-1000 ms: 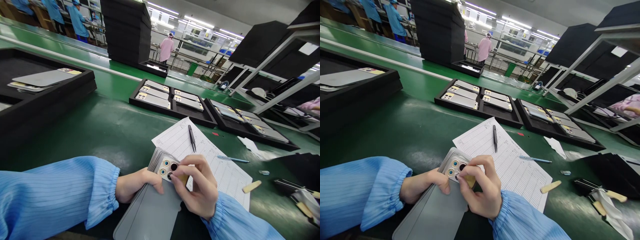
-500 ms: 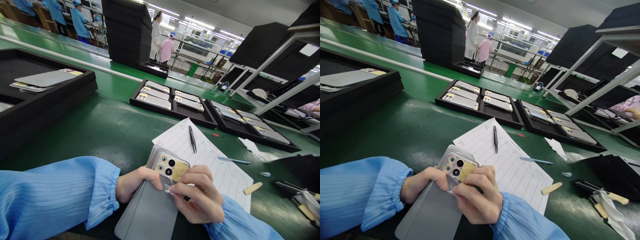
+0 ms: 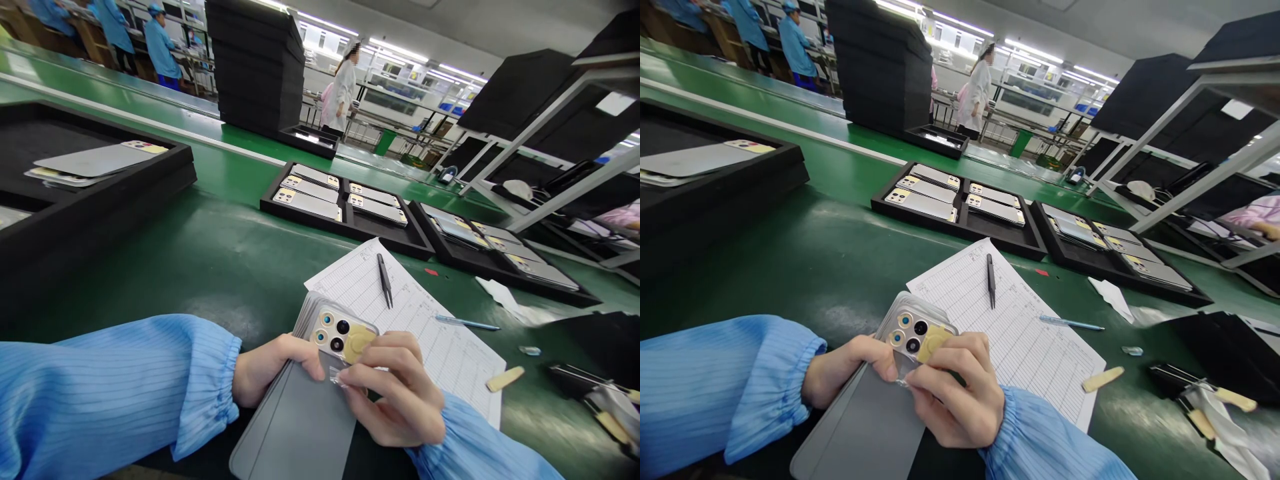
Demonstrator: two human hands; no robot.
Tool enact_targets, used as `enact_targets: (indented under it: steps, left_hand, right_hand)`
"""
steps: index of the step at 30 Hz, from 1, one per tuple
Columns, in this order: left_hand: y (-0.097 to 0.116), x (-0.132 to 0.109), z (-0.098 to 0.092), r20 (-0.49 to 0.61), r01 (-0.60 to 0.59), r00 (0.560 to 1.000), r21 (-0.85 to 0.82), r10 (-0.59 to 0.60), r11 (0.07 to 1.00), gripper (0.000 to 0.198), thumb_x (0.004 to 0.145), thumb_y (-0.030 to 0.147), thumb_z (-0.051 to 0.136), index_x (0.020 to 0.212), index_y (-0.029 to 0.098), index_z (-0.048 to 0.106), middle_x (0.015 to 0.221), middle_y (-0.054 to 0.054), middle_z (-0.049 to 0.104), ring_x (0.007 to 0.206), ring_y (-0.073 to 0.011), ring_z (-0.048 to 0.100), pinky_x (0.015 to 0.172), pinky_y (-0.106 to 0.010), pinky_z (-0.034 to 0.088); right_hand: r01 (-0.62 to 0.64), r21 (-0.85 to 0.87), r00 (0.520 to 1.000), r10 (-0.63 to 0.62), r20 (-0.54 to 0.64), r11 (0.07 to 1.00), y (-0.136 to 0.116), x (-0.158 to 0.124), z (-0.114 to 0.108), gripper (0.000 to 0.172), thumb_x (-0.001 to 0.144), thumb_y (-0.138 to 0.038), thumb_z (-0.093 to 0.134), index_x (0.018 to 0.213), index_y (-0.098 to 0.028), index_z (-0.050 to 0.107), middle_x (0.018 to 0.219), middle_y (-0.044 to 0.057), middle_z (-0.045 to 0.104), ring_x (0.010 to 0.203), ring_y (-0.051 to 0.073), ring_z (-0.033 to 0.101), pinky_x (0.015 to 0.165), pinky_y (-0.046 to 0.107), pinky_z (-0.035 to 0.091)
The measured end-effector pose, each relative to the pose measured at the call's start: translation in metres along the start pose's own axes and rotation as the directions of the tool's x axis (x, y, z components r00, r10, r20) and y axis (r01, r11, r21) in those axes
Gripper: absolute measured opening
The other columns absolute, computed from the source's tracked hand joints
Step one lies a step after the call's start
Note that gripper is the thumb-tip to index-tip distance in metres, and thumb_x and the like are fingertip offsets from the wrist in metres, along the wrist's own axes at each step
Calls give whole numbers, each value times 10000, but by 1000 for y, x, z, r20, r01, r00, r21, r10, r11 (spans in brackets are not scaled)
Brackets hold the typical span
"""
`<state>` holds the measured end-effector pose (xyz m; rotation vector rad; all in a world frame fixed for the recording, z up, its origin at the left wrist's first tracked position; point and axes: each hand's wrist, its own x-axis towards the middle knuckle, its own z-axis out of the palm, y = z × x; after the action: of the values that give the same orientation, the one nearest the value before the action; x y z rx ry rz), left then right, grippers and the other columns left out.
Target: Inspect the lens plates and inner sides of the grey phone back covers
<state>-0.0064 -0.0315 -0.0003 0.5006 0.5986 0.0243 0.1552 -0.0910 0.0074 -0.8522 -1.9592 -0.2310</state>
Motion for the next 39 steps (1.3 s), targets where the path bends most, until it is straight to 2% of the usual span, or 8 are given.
enact_targets:
  steps: [9, 14, 17, 25, 30, 36, 39]
  left_hand:
    - [-1, 2, -3, 56, -19, 998, 14, 18, 1000, 289, 482, 161, 513, 749, 100, 608, 634, -49, 640, 556, -127, 544, 589, -248, 401]
    - [0, 1, -1, 0, -41, 999, 69, 41, 997, 310, 466, 173, 528, 758, 111, 609, 587, -32, 618, 542, -130, 523, 567, -253, 393]
    - [-1, 1, -1, 3, -59, 998, 74, 59, 996, 317, 465, 168, 530, 765, 110, 610, 562, -25, 601, 539, -132, 513, 580, -265, 395]
    - [0, 0, 1, -26, -11, 1000, 72, 13, 997, 302, 446, 170, 522, 727, 108, 613, 571, -26, 615, 516, -118, 514, 513, -221, 353]
    - [-1, 1, -1, -24, -20, 999, 71, 21, 997, 289, 459, 170, 520, 725, 107, 613, 567, -29, 612, 519, -125, 514, 513, -229, 357]
    - [-1, 1, -3, 66, -10, 998, 49, 7, 999, 301, 493, 154, 507, 772, 114, 613, 573, -21, 611, 544, -129, 530, 569, -247, 392]
    - [-1, 1, -2, 46, -26, 999, 37, 24, 999, 308, 485, 153, 517, 774, 113, 614, 569, -23, 606, 530, -124, 521, 578, -257, 401]
  right_hand:
    - [12, 8, 1000, -12, -1, 1000, 1, -1, 1, 151, 630, 0, 602, 722, -118, 618, 662, 24, 511, 632, 141, 470, 501, 297, 404]
    - [21, 3, 999, -21, -36, 1000, 4, -5, 1, 175, 601, 5, 617, 734, -110, 624, 689, 34, 521, 641, 145, 471, 518, 309, 391]
    - [30, -9, 999, -30, -38, 1000, 4, -4, 0, 175, 602, 5, 611, 731, -112, 621, 683, 32, 520, 637, 141, 467, 518, 304, 388]
    - [-25, -129, 1000, 27, 13, 991, 1, 1, -1, 147, 645, -37, 617, 715, -166, 635, 799, 37, 705, 848, 215, 578, 684, 359, 388]
    - [-79, -155, 997, 75, -31, 985, 0, 0, 1, 99, 676, -96, 625, 670, -194, 637, 773, -1, 731, 852, 232, 603, 720, 381, 342]
    - [-89, -185, 989, 65, -131, 979, -2, -1, 4, 74, 685, -135, 650, 637, -192, 647, 685, -23, 723, 753, 204, 555, 633, 352, 344]
    - [-80, -192, 981, 43, -192, 978, -2, -1, 6, 100, 704, -168, 647, 606, -190, 647, 616, -35, 710, 692, 185, 534, 588, 342, 339]
